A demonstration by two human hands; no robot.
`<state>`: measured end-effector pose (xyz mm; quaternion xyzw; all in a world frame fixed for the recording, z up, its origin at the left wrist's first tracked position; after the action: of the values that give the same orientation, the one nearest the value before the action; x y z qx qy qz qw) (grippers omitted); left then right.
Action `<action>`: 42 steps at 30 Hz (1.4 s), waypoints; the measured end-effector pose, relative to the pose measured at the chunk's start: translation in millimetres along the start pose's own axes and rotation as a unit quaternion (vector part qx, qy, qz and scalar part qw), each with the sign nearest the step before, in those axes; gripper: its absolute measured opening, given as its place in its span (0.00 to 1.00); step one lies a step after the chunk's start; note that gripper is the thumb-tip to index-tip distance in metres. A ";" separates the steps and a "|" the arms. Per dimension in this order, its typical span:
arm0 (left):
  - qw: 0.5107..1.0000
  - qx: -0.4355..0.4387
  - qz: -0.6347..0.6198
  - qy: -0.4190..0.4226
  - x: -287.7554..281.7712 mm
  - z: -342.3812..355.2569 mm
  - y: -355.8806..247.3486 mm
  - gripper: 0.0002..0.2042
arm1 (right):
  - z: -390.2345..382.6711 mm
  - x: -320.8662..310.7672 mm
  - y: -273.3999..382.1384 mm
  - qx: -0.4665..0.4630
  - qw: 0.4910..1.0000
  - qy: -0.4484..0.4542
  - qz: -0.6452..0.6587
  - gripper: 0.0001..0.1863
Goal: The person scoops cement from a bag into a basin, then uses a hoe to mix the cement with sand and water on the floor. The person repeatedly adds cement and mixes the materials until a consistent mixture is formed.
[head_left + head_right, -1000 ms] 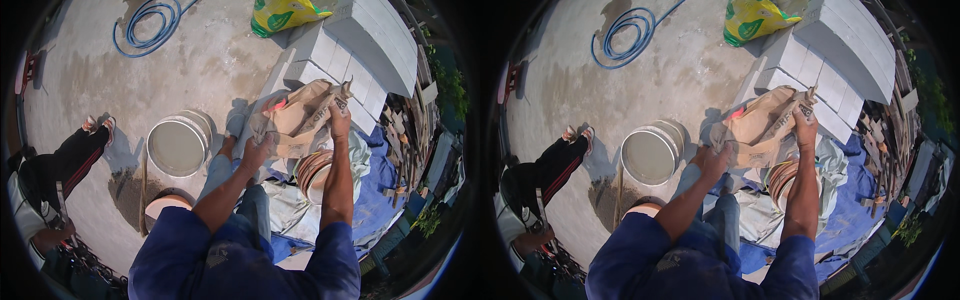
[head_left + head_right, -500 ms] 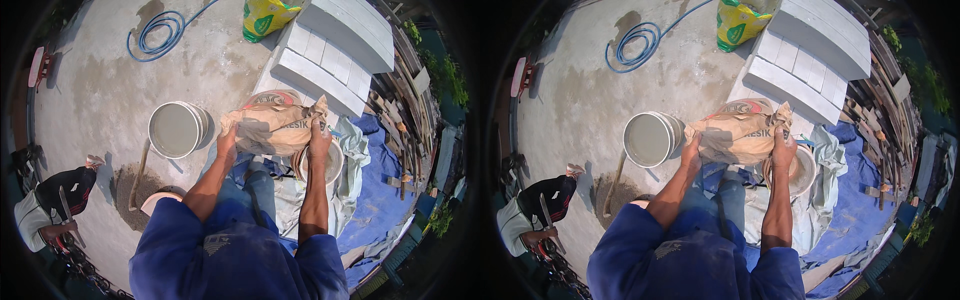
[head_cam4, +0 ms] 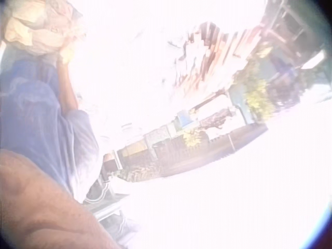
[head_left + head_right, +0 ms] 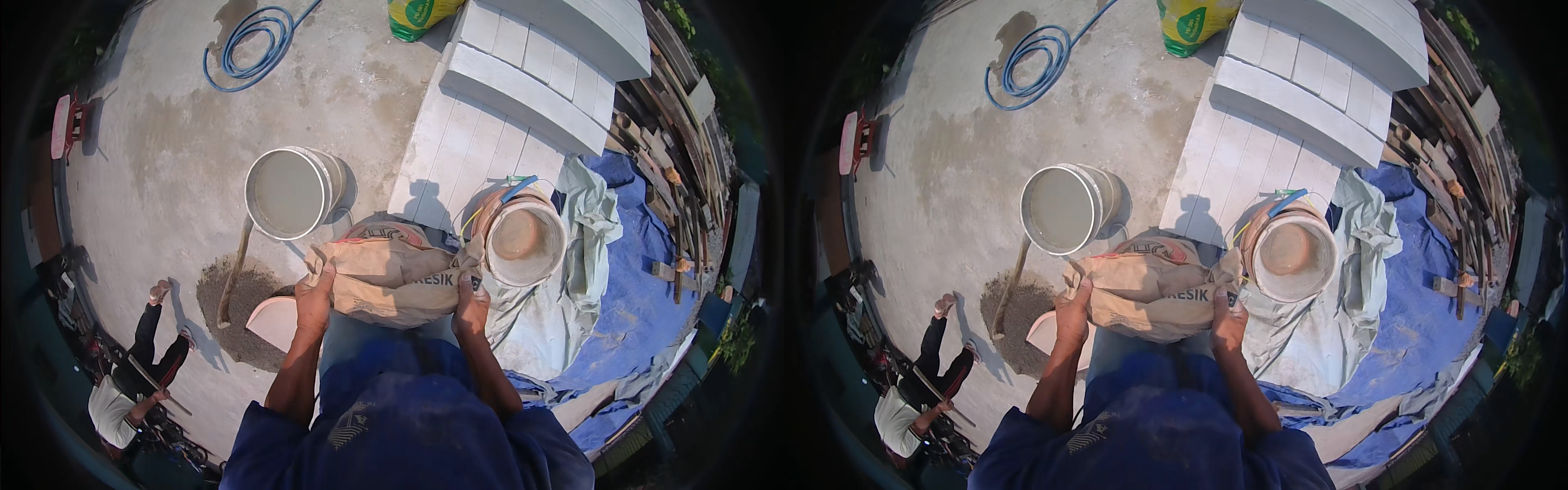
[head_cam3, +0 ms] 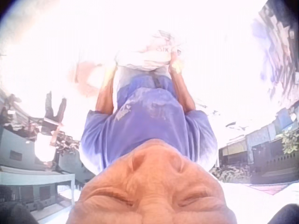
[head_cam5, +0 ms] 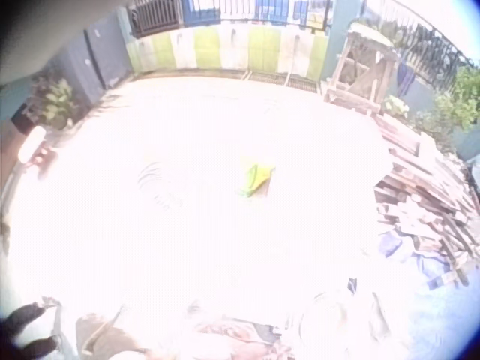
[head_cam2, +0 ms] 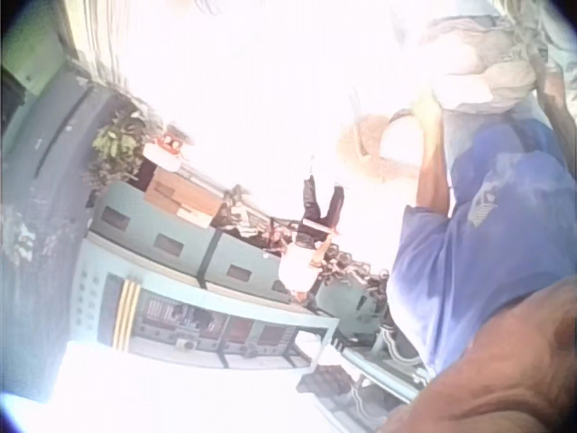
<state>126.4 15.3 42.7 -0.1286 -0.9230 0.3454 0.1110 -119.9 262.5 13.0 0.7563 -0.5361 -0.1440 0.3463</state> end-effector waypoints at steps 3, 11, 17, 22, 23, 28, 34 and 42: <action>0.997 -0.044 0.070 -0.007 -29.5 3.8 26.9 0.17 | -21.0 -9.5 -48.2 0.006 0.999 -0.042 0.031 0.11; 0.968 -0.058 0.159 0.183 -18.7 96.7 107.6 0.11 | -22.0 -42.2 -158.4 -0.015 0.985 -0.121 0.124 0.16; 0.957 -0.064 0.173 0.226 1.1 163.3 181.0 0.14 | 41.7 -84.8 -214.7 -0.051 0.982 -0.136 0.118 0.16; 0.954 -0.103 0.201 0.196 -19.7 208.8 229.8 0.15 | 57.7 -90.0 -237.4 0.036 0.988 -0.139 -0.052 0.15; 0.945 -0.131 0.222 0.204 -27.3 202.0 240.2 0.15 | 59.3 -98.4 -254.2 0.041 0.989 -0.139 -0.003 0.16; 0.929 -0.074 0.273 0.239 25.0 191.7 216.8 0.15 | 34.9 -117.0 -226.2 -0.005 0.979 -0.169 0.116 0.17; 0.947 -0.033 0.230 0.221 0.3 197.6 207.6 0.14 | 28.7 -102.2 -226.0 0.005 0.992 -0.109 -0.065 0.14; 0.995 -0.063 0.072 -0.032 6.6 111.9 232.7 0.41 | -24.1 -138.4 -110.8 -0.012 0.993 -0.058 -0.104 0.34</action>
<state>124.6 118.6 -194.0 -0.1907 -0.9343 0.2973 0.0473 -80.1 418.0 -66.0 0.7943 -0.4720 -0.2293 0.3063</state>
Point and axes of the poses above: each hand's wrist, its own z-axis towards the middle knuckle, its own x-axis out of the palm, y = z × x, the point moved 10 cm from there along z, towards the middle knuckle, and after that the axes turned 11 degrees about y, right-handed, at the moved point
